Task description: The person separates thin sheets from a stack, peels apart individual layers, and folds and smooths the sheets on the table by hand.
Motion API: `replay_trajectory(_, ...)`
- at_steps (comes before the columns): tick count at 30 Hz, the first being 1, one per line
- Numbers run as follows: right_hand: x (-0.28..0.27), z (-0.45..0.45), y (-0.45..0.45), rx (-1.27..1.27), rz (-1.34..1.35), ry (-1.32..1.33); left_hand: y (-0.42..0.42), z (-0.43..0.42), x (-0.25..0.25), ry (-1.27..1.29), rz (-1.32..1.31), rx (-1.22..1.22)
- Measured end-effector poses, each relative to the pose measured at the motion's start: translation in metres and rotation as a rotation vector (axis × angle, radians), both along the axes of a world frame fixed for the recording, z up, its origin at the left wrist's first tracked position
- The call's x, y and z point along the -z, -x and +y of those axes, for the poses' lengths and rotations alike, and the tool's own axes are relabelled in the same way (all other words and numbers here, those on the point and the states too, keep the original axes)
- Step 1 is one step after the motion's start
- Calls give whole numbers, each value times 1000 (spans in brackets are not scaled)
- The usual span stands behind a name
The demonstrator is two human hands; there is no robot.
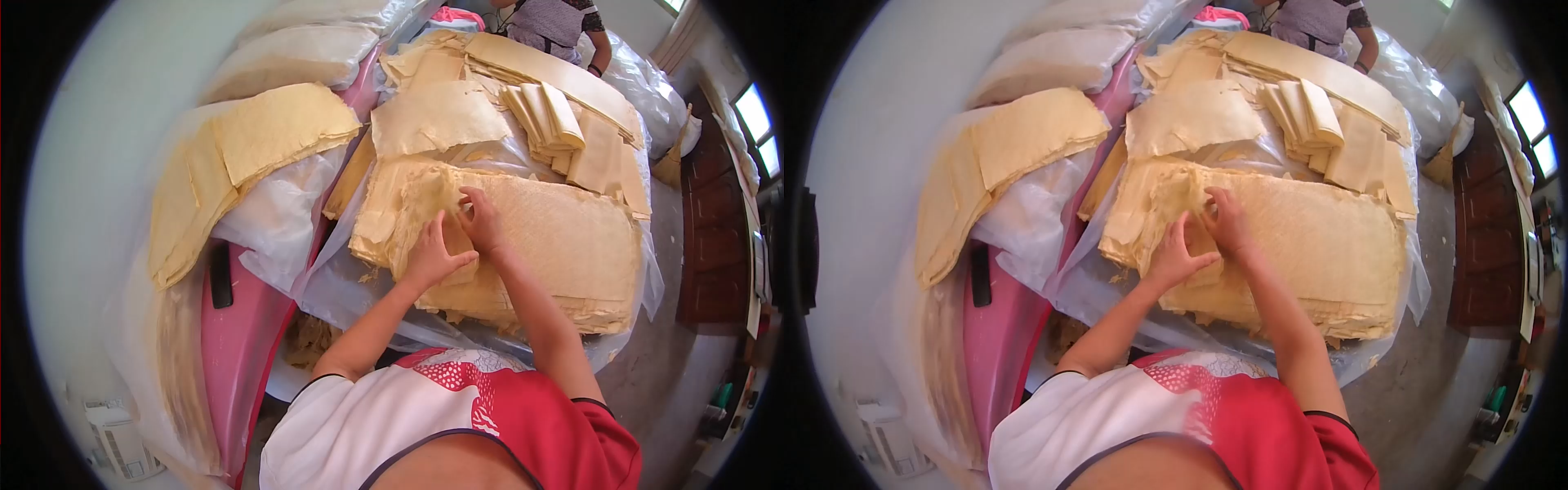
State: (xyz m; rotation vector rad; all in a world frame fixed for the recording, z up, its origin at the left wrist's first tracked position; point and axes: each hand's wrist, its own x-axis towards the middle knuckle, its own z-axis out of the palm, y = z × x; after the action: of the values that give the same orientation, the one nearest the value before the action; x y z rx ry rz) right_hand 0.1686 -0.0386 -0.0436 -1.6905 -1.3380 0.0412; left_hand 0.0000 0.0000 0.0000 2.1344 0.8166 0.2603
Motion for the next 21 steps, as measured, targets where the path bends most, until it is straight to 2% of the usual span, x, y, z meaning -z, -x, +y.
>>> replay_trajectory(2, -11, -5, 9, 24, 135, 59, -4, 5, 7, -142, -70, -150)
replay_trajectory(3, -15, -18, 22, 23, 179, 85, 7, 1, 15, -121, -24, -149)
replay_trajectory(5, -21, -14, 25, -90, 168, 181, 9, 32, 43, -27, -99, -142)
replay_trajectory(6, -22, -12, 25, -92, 162, 176, 6, 42, 42, -32, -104, -143)
replay_trajectory(8, -21, -12, 35, -199, 322, 153, 7, 57, 38, 697, -324, -208)
replay_trajectory(9, -20, -12, 37, -198, 318, 155, 5, 68, 38, 699, -327, -206)
replay_trajectory(12, -14, -5, 41, -311, 864, 162, -9, 96, 31, 1126, -483, -318)
replay_trajectory(13, -17, -4, 38, -309, 860, 157, -16, 108, 40, 1123, -485, -311)
replay_trajectory(15, -23, -3, 32, -272, 406, 285, -27, 128, 61, 691, -239, -172)
replay_trajectory(16, -16, 0, 27, -268, 402, 283, -31, 131, 67, 691, -241, -167)
replay_trajectory(18, -3, 12, 15, 16, -79, 55, -41, 133, 74, 487, -141, -142)
replay_trajectory(19, -1, 17, 9, 19, -80, 55, -45, 131, 77, 487, -141, -139)
replay_trajectory(21, 2, 27, 3, 82, -276, 174, -51, 120, 83, -48, -233, -200)
